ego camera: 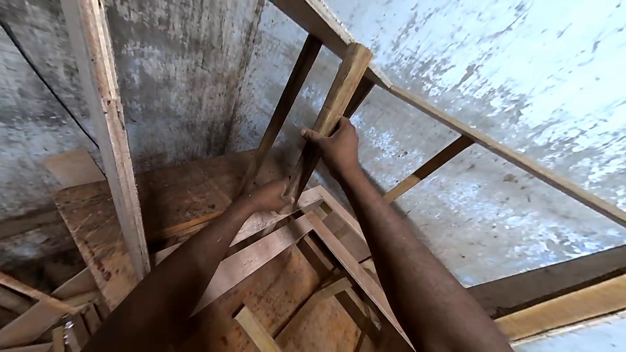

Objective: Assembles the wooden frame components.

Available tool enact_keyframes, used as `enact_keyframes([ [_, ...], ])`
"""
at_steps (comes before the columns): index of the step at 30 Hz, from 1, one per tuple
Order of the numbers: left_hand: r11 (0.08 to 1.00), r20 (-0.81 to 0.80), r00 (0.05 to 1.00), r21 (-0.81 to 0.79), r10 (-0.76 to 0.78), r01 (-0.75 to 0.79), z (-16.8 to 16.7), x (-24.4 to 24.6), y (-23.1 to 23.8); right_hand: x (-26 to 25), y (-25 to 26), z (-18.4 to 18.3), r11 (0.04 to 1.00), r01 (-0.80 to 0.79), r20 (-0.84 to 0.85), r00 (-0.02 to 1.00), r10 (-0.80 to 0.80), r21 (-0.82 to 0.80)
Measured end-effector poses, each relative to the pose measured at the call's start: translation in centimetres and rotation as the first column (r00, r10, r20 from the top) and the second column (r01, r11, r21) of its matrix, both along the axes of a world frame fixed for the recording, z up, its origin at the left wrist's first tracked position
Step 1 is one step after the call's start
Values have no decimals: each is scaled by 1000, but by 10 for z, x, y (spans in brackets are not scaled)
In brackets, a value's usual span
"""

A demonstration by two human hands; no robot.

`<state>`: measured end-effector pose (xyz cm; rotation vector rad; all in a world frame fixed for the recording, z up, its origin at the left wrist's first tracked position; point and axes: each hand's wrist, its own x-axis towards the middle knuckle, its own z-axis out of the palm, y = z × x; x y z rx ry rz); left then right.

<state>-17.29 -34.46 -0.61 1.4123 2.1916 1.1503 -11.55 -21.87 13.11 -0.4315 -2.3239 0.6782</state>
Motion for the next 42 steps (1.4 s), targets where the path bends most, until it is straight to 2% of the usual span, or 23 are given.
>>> enact_keyframes([
  [9,999,60,998,32,1,-3,-2,1,0,1,-1,-1,1000,6,-2,1000,-6,-10],
  [12,999,58,998,15,31,-32,-2,0,0,3,-3,2,1000,-6,-12,1000,6,-11],
  [14,995,65,995,58,78,-82,-10,0,4,4,-4,4,1000,3,-2,1000,-3,-13],
  [16,981,34,986,102,160,-163,-24,-1,15,5,-5,4,1000,20,10,1000,-20,-13],
  [18,979,-22,981,70,191,-189,-29,-6,22,5,-6,4,1000,31,11,999,-31,-6],
  [27,985,-63,985,76,163,-158,-36,-10,27,1,-5,2,999,48,14,999,-48,-6],
  [30,982,-73,982,83,174,-168,-32,-4,23,-3,2,0,998,-11,6,1000,12,-64],
  [33,975,-120,969,83,215,-206,-35,-1,28,-3,10,2,967,-146,-23,989,145,-209],
  [37,972,-128,966,100,227,-215,-40,0,36,8,12,7,861,-316,-65,946,317,-397],
  [42,961,-135,955,125,264,-248,-42,4,38,13,31,6,727,-474,-107,865,490,-497],
])
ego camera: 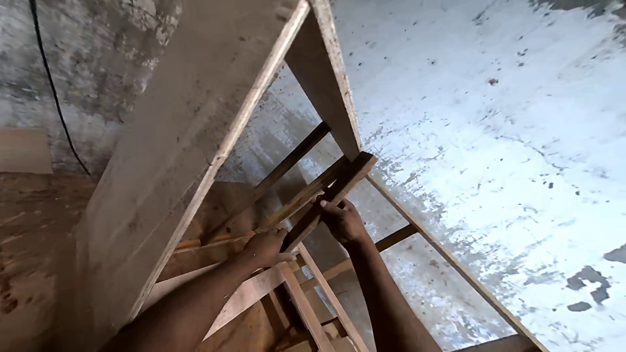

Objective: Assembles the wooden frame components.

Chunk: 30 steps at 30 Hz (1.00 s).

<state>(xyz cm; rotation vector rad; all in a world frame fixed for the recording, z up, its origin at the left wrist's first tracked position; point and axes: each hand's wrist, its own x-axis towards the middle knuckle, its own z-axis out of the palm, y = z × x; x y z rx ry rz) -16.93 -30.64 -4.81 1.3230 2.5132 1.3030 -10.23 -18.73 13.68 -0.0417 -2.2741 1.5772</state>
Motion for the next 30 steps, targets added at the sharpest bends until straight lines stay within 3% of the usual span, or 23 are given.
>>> enact_keyframes([
  [6,999,-18,999,-18,29,-30,-6,2,6,-4,27,-1,968,-220,5,975,223,-123],
  [19,997,-20,998,-51,51,-52,-15,1,15,-19,57,-7,837,-489,-47,868,494,-246],
  [27,997,-41,998,-46,53,-55,-17,0,13,-16,57,-12,849,-472,-67,880,471,-236],
  [30,999,-27,999,-23,40,-41,-11,5,5,-8,43,-12,923,-323,-81,946,313,-209],
])
